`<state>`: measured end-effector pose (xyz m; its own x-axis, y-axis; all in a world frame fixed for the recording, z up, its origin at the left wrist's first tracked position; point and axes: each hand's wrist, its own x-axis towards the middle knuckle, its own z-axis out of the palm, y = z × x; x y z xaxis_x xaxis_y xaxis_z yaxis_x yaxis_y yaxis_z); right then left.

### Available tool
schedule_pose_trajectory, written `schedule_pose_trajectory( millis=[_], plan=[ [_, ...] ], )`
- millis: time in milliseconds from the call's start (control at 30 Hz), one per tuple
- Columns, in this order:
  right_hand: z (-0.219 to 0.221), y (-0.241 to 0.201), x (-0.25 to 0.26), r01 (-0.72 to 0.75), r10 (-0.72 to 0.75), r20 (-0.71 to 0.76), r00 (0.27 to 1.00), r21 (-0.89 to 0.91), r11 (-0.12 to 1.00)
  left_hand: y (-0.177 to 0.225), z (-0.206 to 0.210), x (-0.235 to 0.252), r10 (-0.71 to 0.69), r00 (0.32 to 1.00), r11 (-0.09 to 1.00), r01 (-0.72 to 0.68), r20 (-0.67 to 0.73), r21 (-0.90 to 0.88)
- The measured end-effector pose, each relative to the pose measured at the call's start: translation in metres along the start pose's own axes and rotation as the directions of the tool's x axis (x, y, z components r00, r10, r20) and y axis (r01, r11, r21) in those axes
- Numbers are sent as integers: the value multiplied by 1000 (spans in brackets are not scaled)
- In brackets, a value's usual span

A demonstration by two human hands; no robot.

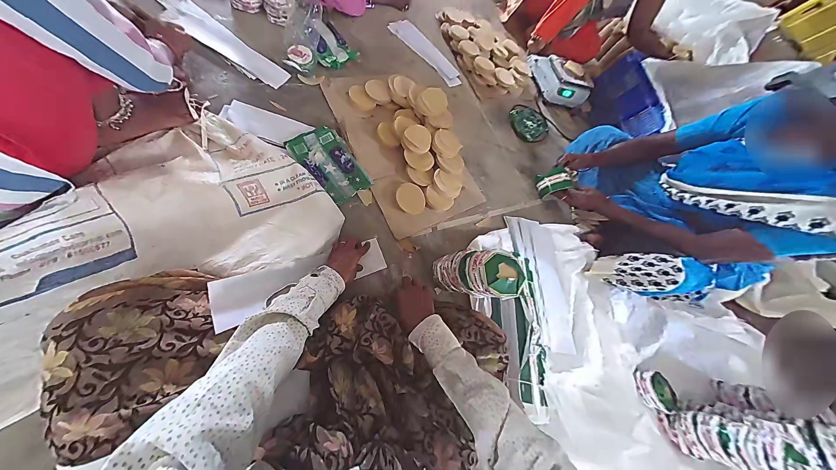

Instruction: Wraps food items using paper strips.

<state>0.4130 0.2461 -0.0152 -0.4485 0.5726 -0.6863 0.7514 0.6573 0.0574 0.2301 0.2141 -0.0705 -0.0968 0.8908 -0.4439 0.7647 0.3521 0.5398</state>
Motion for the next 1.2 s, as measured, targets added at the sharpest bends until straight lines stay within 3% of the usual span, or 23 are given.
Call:
schedule_pose_trajectory(
  millis=[100, 233, 367, 533, 667, 733, 867, 967, 1067, 1133, 1200],
  plan=[
    [-10, -13, 9, -127, 129, -43, 991, 50, 991, -2, 2, 1, 6, 1000, 1000, -6, -1, -16],
    [-83, -5, 55, -163, 315, -374, 872, 384, 909, -3, 3, 1, 10, 1000, 998, -12, -28, -63],
    [-136, 22, 129, -248, 542, -332, 772, 629, 737, 11, -20, 3, -37, 999, 997, 36, -8, -71],
    [-116, 26, 165, -171, 491, -397, 775, 618, 768, 24, -61, 66, -31, 986, 950, -23, -164, -312],
    [-103, 28, 165, -109, 490, -440, 752, 651, 752, 53, -81, 130, 13, 987, 917, -75, -159, -391],
    [-98, 29, 166, -49, 538, -474, 697, 717, 695, 71, -85, 152, -66, 990, 939, 20, -122, -343],
    [-76, 31, 179, 121, 716, -447, 536, 880, 459, 84, -89, 177, -213, 974, 954, 189, -82, -234],
    [-61, 39, 180, 286, 697, -444, 563, 896, 340, 68, -97, 186, -236, 972, 937, 232, 14, -260],
    [-56, 45, 173, 398, 635, -483, 602, 872, 285, 53, -105, 174, -127, 989, 946, 146, 81, -290],
    [-55, 50, 168, 460, 564, -550, 616, 832, 309, 42, -102, 164, -21, 999, 944, 35, 47, -327],
    [-59, 52, 160, 424, 470, -585, 660, 808, 410, 42, -98, 143, 63, 998, 928, -57, 5, -368]
  ],
)
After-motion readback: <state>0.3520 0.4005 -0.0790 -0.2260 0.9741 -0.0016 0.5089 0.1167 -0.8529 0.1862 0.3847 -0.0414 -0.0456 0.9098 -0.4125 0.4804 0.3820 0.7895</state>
